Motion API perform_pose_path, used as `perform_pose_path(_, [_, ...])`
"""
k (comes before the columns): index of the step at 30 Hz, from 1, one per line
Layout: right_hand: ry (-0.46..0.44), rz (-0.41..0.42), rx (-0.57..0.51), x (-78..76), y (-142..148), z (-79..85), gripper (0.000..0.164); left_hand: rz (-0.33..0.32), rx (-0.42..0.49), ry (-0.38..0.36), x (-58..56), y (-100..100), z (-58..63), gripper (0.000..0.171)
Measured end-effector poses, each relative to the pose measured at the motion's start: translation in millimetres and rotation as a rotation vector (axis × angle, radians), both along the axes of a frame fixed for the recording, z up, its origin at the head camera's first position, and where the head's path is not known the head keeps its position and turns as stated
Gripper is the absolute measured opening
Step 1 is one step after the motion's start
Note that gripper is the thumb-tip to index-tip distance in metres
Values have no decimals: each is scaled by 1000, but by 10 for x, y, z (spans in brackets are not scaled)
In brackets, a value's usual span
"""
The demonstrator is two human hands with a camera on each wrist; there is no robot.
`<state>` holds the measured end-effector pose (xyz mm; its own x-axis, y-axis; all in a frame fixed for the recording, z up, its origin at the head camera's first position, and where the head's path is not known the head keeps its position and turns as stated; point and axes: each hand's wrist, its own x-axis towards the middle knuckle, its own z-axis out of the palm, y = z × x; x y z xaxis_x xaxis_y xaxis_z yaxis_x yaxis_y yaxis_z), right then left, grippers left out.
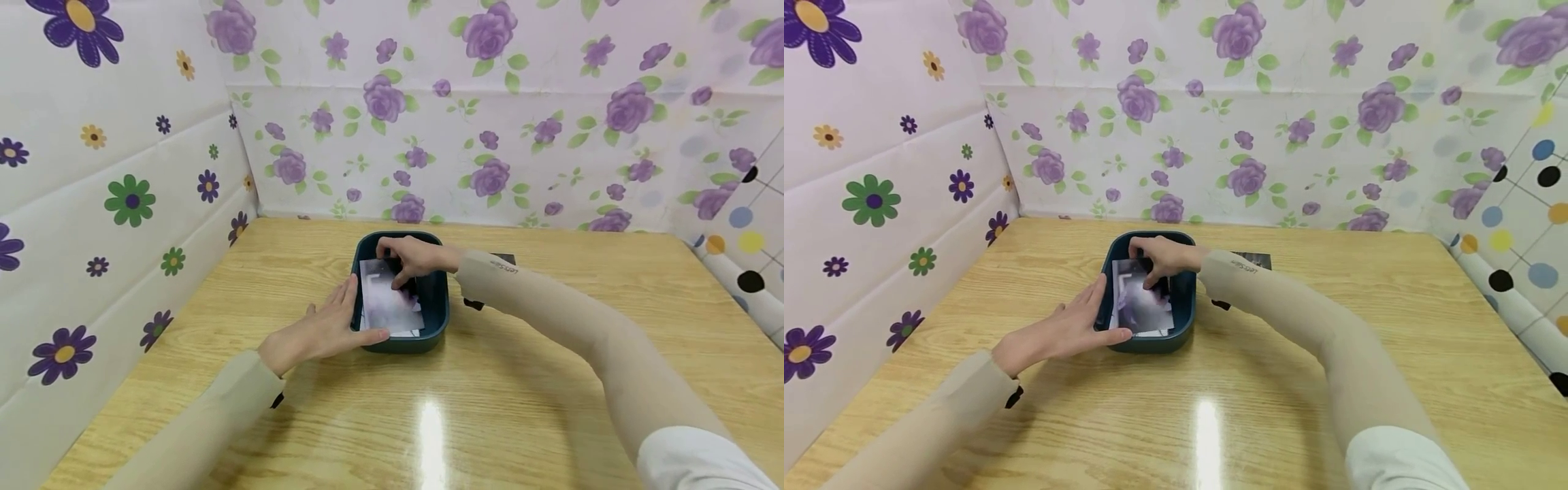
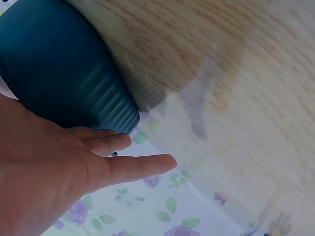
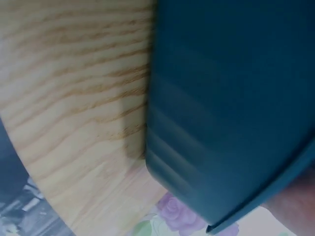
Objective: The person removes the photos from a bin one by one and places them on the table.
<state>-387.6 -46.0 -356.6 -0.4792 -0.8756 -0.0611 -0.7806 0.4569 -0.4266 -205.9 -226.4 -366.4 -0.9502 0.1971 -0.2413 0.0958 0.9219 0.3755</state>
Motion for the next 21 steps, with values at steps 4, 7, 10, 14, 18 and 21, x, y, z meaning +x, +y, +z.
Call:
perform_pose_path(4, [-59, -44, -64, 8, 97, 88, 55, -4, 2, 2, 0, 0, -5, 123])
perform_pose_path(7, [-167, -100, -111, -3, 196, 213, 55, -4, 7, 2, 5, -1, -6, 123])
perform_pose_path(10, [-268, -155, -184, -32, 333, 390, 54, -6, 6, 9, 10, 2, -5, 123])
perform_pose_path(14, [-351, -219, -234, -90, 619, 621, 54, -6, -4, 18, 18, 15, -2, 124])
perform_pose_path(18, [-385, -272, -209, -156, 1026, 743, 52, 2, -2, 16, 20, 27, 1, 125])
perform_pose_path(21, [-390, -315, -172, -217, 1392, 743, 51, 7, 4, 11, 11, 29, -2, 125])
